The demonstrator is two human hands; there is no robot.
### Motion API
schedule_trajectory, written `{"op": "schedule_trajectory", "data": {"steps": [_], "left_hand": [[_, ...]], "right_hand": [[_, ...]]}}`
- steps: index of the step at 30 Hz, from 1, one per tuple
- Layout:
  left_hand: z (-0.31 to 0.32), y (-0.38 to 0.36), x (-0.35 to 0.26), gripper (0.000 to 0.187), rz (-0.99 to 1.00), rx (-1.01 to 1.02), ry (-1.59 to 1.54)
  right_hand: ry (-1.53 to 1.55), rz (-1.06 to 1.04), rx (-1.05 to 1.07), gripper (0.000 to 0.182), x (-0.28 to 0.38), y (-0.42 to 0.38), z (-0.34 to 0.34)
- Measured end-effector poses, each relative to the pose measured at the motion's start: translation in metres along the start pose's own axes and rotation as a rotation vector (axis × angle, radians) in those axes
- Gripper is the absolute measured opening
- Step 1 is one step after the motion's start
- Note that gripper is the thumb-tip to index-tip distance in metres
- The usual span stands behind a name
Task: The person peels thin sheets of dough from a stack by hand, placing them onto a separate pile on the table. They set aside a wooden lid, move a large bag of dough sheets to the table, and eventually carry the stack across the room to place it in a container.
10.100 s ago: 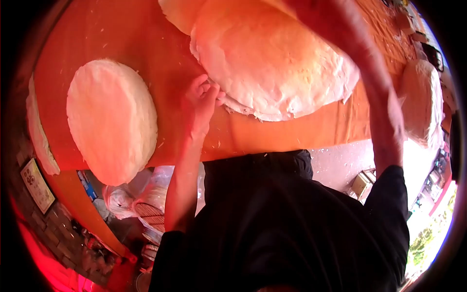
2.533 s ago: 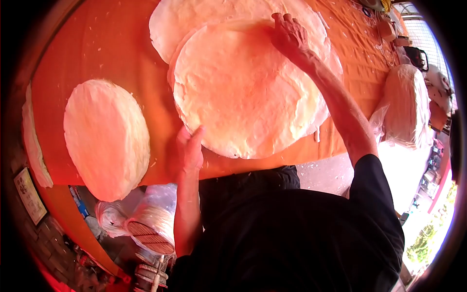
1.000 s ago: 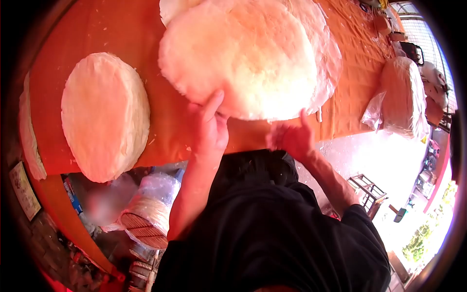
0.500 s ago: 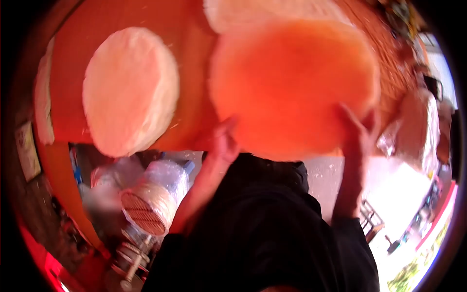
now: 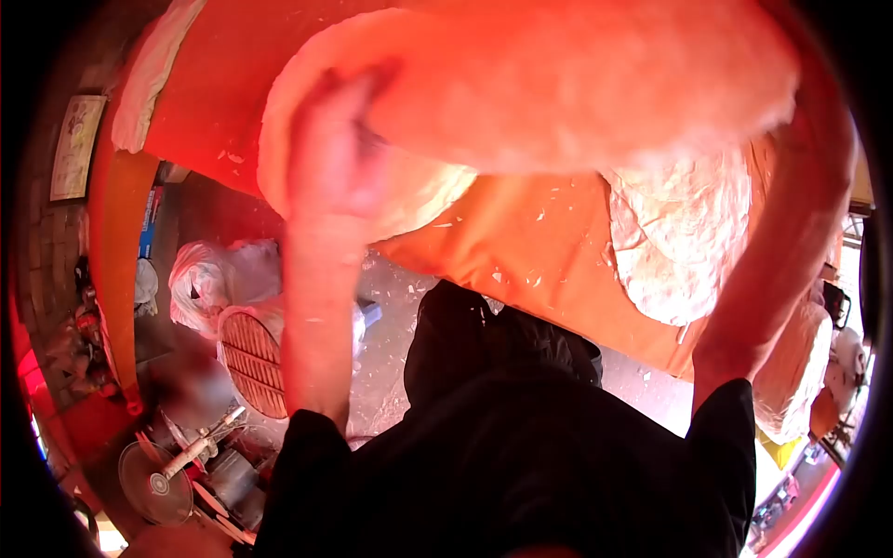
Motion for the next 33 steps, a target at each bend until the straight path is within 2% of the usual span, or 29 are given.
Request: {"op": "schedule_trajectory", "data": {"steps": [1,3,4,5,6,8,9,10,11,14,16,17,18,19,21,23,25,27,29,30,31,32,33], "left_hand": [[-0.007,0.002,-0.028,0.020,0.155,-0.073,0.111],[-0.053,0.004,-0.067,0.032,0.285,-0.120,0.380],[-0.075,-0.005,-0.079,0.034,0.291,-0.229,0.439],[-0.088,-0.015,-0.082,0.036,0.292,-0.255,0.438],[-0.104,-0.023,-0.082,0.038,0.293,-0.281,0.438],[-0.175,-0.036,-0.072,0.032,0.295,-0.404,0.463],[-0.211,-0.039,-0.061,0.032,0.291,-0.464,0.567],[-0.244,-0.041,-0.048,0.032,0.229,-0.491,0.589],[-0.263,-0.042,-0.040,0.032,0.170,-0.513,0.609],[-0.254,-0.045,-0.046,0.036,0.177,-0.516,0.574],[-0.258,-0.057,-0.064,0.039,0.068,-0.677,0.751],[-0.265,-0.058,-0.073,0.041,0.020,-0.749,0.838],[-0.280,-0.060,-0.078,0.049,0.083,-0.789,0.914],[-0.277,-0.058,-0.081,0.047,0.109,-0.779,0.824],[-0.280,-0.042,-0.079,0.045,0.032,-0.622,0.545],[-0.277,-0.030,-0.063,0.042,0.104,-0.545,0.538],[-0.275,-0.018,-0.053,0.041,0.131,-0.501,0.558],[-0.284,-0.024,-0.055,0.039,0.101,-0.507,0.617],[-0.284,-0.035,-0.053,0.037,0.111,-0.614,0.622],[-0.278,-0.034,-0.056,0.038,0.169,-0.502,0.667],[-0.274,-0.036,-0.065,0.035,0.231,-0.489,0.796],[-0.266,-0.048,-0.073,0.042,0.281,-0.870,0.946],[-0.274,-0.051,-0.084,0.049,0.344,-0.775,0.917]], "right_hand": [[-0.021,-0.043,0.107,0.017,-0.011,0.012,0.011],[-0.128,-0.277,0.383,0.023,-0.036,0.078,0.008],[-0.162,-0.342,0.486,0.027,-0.060,0.097,0.011],[-0.193,-0.372,0.556,0.030,-0.092,0.102,0.013],[-0.189,-0.255,0.545,0.026,-0.132,0.087,0.023],[-0.175,-0.020,0.508,0.017,-0.214,0.054,0.043],[0.093,0.072,0.526,0.018,-0.241,0.036,0.036],[-0.251,0.312,0.464,0.025,-0.312,0.052,0.020],[-0.181,0.332,0.372,0.045,-0.351,0.052,0.011],[-0.333,0.415,0.367,0.049,-0.305,0.036,0.022],[-0.526,0.400,0.345,0.056,-0.271,0.034,0.020],[-0.503,0.094,0.481,0.065,-0.290,0.060,-0.008],[-0.522,0.045,0.489,0.061,-0.294,0.075,-0.004],[-0.543,0.005,0.489,0.058,-0.300,0.089,-0.001],[-0.586,-0.083,0.482,0.052,-0.308,0.119,0.006],[-0.630,-0.191,0.478,0.048,-0.315,0.150,0.016],[-0.446,-0.095,0.443,0.048,-0.375,0.179,0.016],[-0.581,-0.062,0.397,0.052,-0.387,0.170,0.024],[-0.771,-0.104,0.347,0.056,-0.391,0.166,0.030],[-0.896,-0.149,0.308,0.058,-0.386,0.162,0.030],[-1.026,-0.225,0.248,0.061,-0.373,0.156,0.032],[-1.095,-0.395,0.164,0.063,-0.344,0.141,0.037],[-1.047,-0.630,0.107,0.065,-0.295,0.106,0.043]]}}
Point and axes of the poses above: each hand's wrist, its own y-axis towards the middle knuckle, its own z-axis out of the palm, x = y × z, the point moved 5 cm from there along y, towards the middle knuckle, and after that the axes turned 1 degree about -z, right-handed, at the moved point
